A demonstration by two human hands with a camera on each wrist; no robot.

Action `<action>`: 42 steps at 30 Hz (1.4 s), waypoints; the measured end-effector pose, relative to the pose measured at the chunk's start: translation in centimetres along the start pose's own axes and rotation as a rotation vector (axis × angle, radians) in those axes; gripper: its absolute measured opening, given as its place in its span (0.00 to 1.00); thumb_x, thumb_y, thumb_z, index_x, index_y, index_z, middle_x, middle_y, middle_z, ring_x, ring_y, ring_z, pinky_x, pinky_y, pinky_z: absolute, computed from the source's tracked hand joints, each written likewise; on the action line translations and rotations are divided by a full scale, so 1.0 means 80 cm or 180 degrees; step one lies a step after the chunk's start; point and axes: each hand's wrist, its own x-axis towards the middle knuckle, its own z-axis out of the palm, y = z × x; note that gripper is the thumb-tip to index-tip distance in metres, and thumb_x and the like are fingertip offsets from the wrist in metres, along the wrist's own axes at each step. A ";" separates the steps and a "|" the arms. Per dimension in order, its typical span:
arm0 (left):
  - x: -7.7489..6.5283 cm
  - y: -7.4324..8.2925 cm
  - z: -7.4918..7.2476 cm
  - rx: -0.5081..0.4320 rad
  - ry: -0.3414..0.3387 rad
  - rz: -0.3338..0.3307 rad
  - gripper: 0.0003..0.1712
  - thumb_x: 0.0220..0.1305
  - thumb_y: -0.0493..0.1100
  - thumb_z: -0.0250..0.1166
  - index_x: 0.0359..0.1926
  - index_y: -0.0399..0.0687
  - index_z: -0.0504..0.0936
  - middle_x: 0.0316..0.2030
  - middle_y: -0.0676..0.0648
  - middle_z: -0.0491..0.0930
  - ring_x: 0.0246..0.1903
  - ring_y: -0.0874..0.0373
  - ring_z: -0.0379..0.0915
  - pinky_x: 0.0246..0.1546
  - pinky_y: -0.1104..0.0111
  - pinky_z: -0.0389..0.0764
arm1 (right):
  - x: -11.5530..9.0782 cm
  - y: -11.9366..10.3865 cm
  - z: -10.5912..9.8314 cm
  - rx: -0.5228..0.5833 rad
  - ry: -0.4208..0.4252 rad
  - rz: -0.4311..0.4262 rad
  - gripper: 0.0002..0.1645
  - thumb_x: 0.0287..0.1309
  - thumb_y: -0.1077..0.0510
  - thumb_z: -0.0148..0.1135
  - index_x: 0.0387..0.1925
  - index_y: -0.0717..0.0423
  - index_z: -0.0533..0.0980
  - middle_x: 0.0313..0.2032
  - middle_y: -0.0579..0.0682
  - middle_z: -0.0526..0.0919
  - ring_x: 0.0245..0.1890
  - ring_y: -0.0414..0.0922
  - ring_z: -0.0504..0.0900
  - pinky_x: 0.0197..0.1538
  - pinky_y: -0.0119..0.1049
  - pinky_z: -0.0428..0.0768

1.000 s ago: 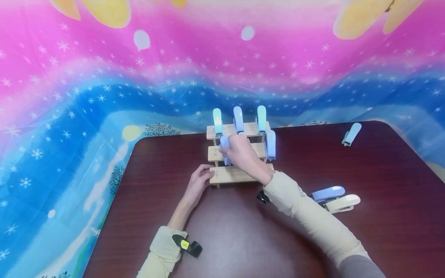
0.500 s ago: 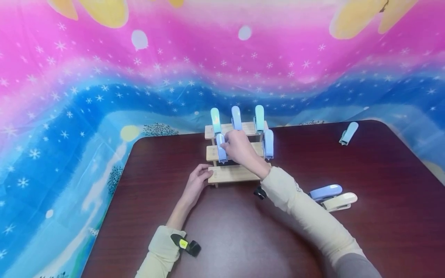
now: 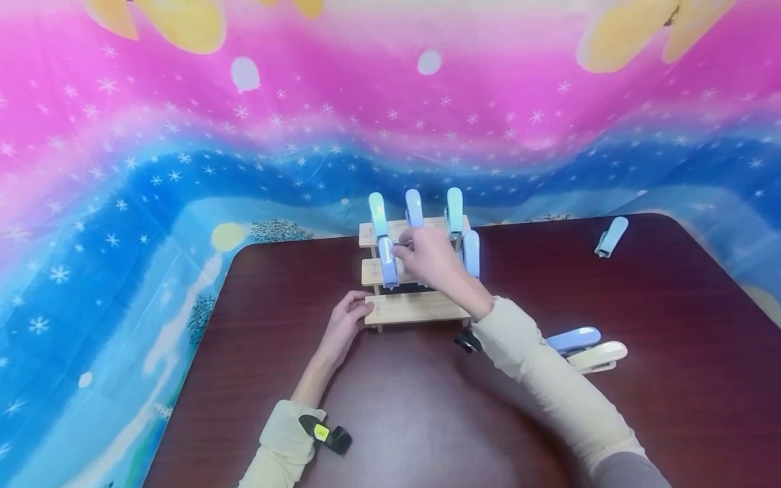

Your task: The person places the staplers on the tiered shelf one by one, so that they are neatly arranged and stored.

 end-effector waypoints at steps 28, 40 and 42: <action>-0.004 -0.001 0.001 0.0018 -0.0026 -0.0044 0.17 0.73 0.34 0.58 0.58 0.29 0.72 0.45 0.42 0.79 0.41 0.57 0.78 0.44 0.68 0.81 | -0.108 0.147 -0.156 0.0450 0.0715 0.0510 0.27 0.75 0.48 0.60 0.53 0.72 0.81 0.34 0.65 0.89 0.24 0.34 0.87 0.31 0.29 0.85; -0.003 0.000 0.001 0.0035 -0.0022 -0.0008 0.17 0.72 0.34 0.58 0.58 0.30 0.72 0.46 0.41 0.79 0.41 0.57 0.78 0.44 0.68 0.82 | -0.138 0.196 -0.175 -0.0207 0.0264 0.0500 0.18 0.72 0.53 0.64 0.48 0.66 0.84 0.32 0.56 0.90 0.26 0.37 0.87 0.31 0.27 0.82; -0.003 0.001 0.000 0.0051 -0.0021 -0.0001 0.17 0.73 0.33 0.58 0.58 0.29 0.72 0.46 0.41 0.79 0.41 0.57 0.78 0.43 0.68 0.82 | -0.142 0.207 -0.175 -0.0316 -0.0026 0.0504 0.18 0.70 0.53 0.67 0.50 0.65 0.83 0.32 0.53 0.90 0.30 0.41 0.87 0.33 0.32 0.83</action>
